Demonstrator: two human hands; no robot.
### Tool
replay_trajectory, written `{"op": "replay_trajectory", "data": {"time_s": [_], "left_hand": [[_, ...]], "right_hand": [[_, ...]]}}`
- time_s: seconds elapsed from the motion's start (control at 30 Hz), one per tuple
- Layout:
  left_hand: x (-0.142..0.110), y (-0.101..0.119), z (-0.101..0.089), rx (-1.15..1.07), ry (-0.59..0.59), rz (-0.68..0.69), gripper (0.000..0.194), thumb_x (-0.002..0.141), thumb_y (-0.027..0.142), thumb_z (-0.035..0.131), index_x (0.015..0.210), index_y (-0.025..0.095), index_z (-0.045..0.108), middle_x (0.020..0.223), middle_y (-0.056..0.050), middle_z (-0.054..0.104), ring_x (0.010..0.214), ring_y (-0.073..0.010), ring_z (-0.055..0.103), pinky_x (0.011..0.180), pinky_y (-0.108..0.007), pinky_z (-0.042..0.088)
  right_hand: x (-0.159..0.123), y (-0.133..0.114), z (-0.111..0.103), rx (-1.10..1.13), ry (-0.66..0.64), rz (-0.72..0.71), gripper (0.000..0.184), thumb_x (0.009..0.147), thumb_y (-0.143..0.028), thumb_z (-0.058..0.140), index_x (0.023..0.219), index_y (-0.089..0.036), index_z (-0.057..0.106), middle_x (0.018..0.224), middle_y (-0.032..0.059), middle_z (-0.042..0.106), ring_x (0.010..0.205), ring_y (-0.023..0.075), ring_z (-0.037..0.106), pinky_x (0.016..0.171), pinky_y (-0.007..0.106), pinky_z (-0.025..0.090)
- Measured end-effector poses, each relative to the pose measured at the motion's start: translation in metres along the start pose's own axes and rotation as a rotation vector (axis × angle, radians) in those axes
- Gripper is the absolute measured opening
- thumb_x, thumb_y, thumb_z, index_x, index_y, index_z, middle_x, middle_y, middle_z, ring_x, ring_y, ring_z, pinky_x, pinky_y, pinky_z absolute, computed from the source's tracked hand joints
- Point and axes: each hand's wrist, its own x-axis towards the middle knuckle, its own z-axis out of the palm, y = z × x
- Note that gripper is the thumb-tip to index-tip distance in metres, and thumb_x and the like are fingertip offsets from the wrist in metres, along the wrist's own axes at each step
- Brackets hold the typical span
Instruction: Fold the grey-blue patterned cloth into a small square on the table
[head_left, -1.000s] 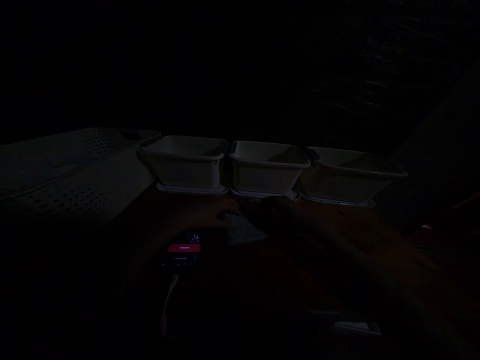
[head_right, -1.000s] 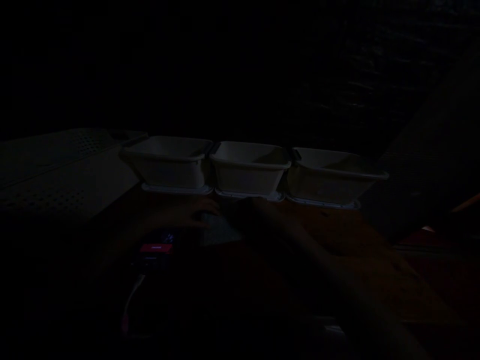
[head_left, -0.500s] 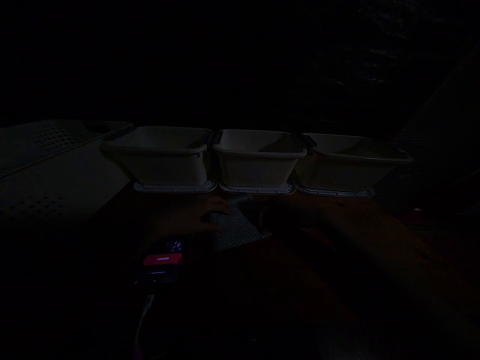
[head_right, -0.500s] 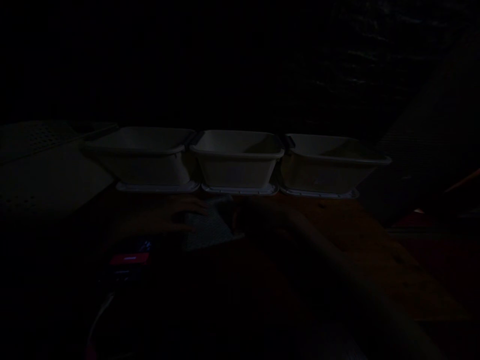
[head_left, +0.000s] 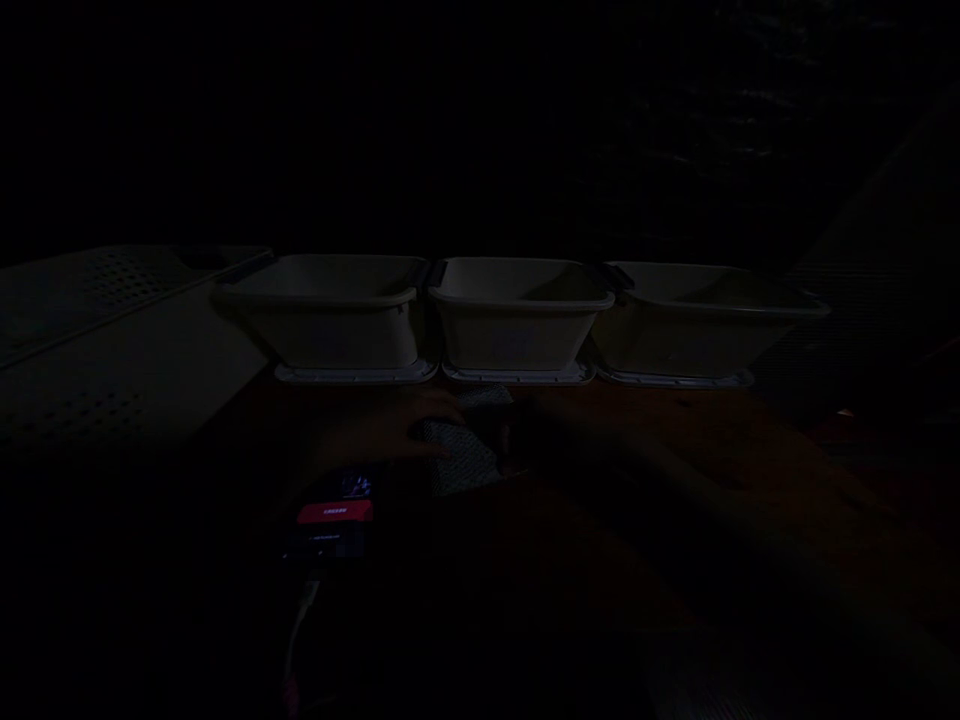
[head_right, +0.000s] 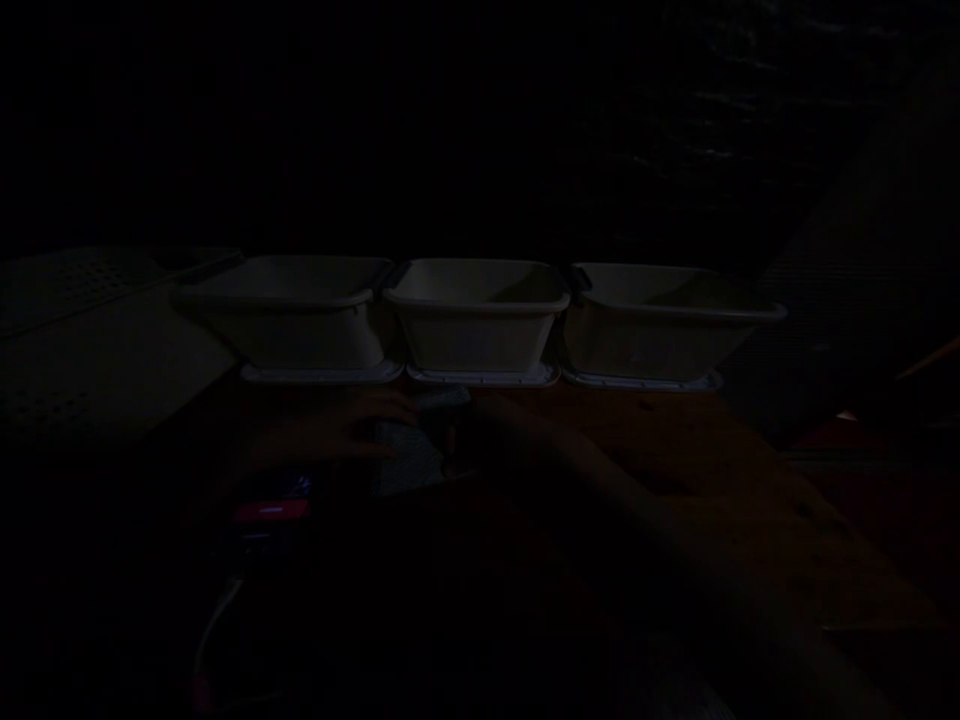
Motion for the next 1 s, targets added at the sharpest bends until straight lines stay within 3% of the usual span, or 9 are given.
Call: {"op": "replay_trajectory", "data": {"time_s": [0.1, 0.27, 0.4, 0.5, 0.6, 0.7, 0.8, 0.9, 1.0], "left_hand": [[-0.001, -0.002, 0.001, 0.008, 0.007, 0.011, 0.042, 0.087, 0.030, 0.069, 0.128, 0.024, 0.060, 0.138, -0.006, 0.057, 0.125, -0.0228, 0.054, 0.105, -0.034, 0.042], [-0.001, 0.000, 0.000, 0.049, 0.007, 0.020, 0.040, 0.088, 0.030, 0.066, 0.127, 0.022, 0.060, 0.137, -0.008, 0.057, 0.126, -0.0240, 0.053, 0.106, -0.036, 0.041], [0.000, 0.000, -0.001, 0.054, -0.014, 0.039, 0.037, 0.089, 0.033, 0.065, 0.125, 0.023, 0.061, 0.135, -0.007, 0.058, 0.123, -0.0234, 0.055, 0.104, -0.035, 0.043], [-0.001, -0.001, 0.000, 0.059, 0.002, 0.031, 0.039, 0.089, 0.034, 0.066, 0.126, 0.022, 0.061, 0.136, -0.008, 0.057, 0.126, -0.0239, 0.053, 0.106, -0.036, 0.041], [-0.001, 0.000, 0.000, 0.050, 0.001, 0.029, 0.039, 0.088, 0.032, 0.067, 0.126, 0.022, 0.061, 0.137, -0.008, 0.056, 0.127, -0.0237, 0.052, 0.106, -0.036, 0.041], [-0.001, 0.004, -0.002, 0.034, -0.004, 0.021, 0.038, 0.088, 0.028, 0.068, 0.125, 0.023, 0.061, 0.137, -0.007, 0.057, 0.127, -0.0230, 0.053, 0.106, -0.036, 0.041], [0.000, 0.007, -0.003, 0.034, -0.008, 0.009, 0.039, 0.086, 0.025, 0.069, 0.125, 0.022, 0.061, 0.137, -0.008, 0.058, 0.126, -0.0238, 0.053, 0.105, -0.037, 0.042], [0.001, 0.006, -0.002, 0.033, -0.014, 0.013, 0.043, 0.086, 0.025, 0.070, 0.128, 0.021, 0.060, 0.138, -0.009, 0.056, 0.127, -0.0241, 0.053, 0.107, -0.038, 0.040], [0.000, 0.004, -0.001, 0.025, -0.007, 0.028, 0.043, 0.087, 0.027, 0.070, 0.128, 0.022, 0.059, 0.138, -0.009, 0.056, 0.127, -0.0234, 0.053, 0.106, -0.037, 0.041]], "right_hand": [[0.004, 0.001, 0.007, -0.168, 0.050, -0.036, 0.020, 0.073, -0.026, 0.078, 0.087, -0.015, 0.068, 0.090, 0.0017, 0.069, 0.080, 0.0149, 0.064, 0.071, 0.024, 0.048], [0.003, -0.023, 0.011, -0.434, 0.094, -0.029, 0.039, 0.079, -0.039, 0.074, 0.109, -0.015, 0.069, 0.102, 0.0066, 0.071, 0.085, 0.0179, 0.065, 0.069, 0.025, 0.045], [-0.006, -0.033, -0.002, -0.468, 0.323, -0.024, 0.025, 0.085, -0.036, 0.067, 0.092, -0.012, 0.069, 0.085, 0.0067, 0.070, 0.070, 0.0148, 0.061, 0.061, 0.024, 0.042], [-0.011, -0.032, -0.014, -0.512, 0.413, -0.108, 0.012, 0.082, -0.023, 0.067, 0.088, -0.012, 0.069, 0.090, 0.0078, 0.070, 0.078, 0.0161, 0.063, 0.070, 0.026, 0.046], [-0.012, -0.031, -0.016, -0.495, 0.345, -0.140, 0.022, 0.079, -0.024, 0.071, 0.098, -0.014, 0.069, 0.107, 0.0109, 0.069, 0.097, 0.0206, 0.064, 0.084, 0.032, 0.049], [-0.010, -0.031, -0.006, -0.394, 0.183, -0.134, 0.034, 0.079, -0.029, 0.072, 0.110, -0.017, 0.068, 0.117, 0.0098, 0.068, 0.102, 0.0207, 0.065, 0.085, 0.032, 0.050], [-0.007, -0.029, 0.005, -0.339, 0.069, -0.053, 0.022, 0.084, -0.025, 0.065, 0.104, -0.018, 0.071, 0.108, 0.0061, 0.071, 0.088, 0.0176, 0.067, 0.073, 0.028, 0.051], [-0.003, -0.026, 0.012, -0.290, 0.089, 0.080, 0.016, 0.085, -0.019, 0.061, 0.095, -0.015, 0.072, 0.094, 0.0053, 0.073, 0.079, 0.0164, 0.067, 0.066, 0.026, 0.049], [0.002, -0.024, 0.015, -0.233, 0.089, 0.106, 0.018, 0.083, -0.014, 0.061, 0.098, -0.014, 0.071, 0.094, 0.0058, 0.072, 0.080, 0.0155, 0.066, 0.069, 0.025, 0.049]]}}
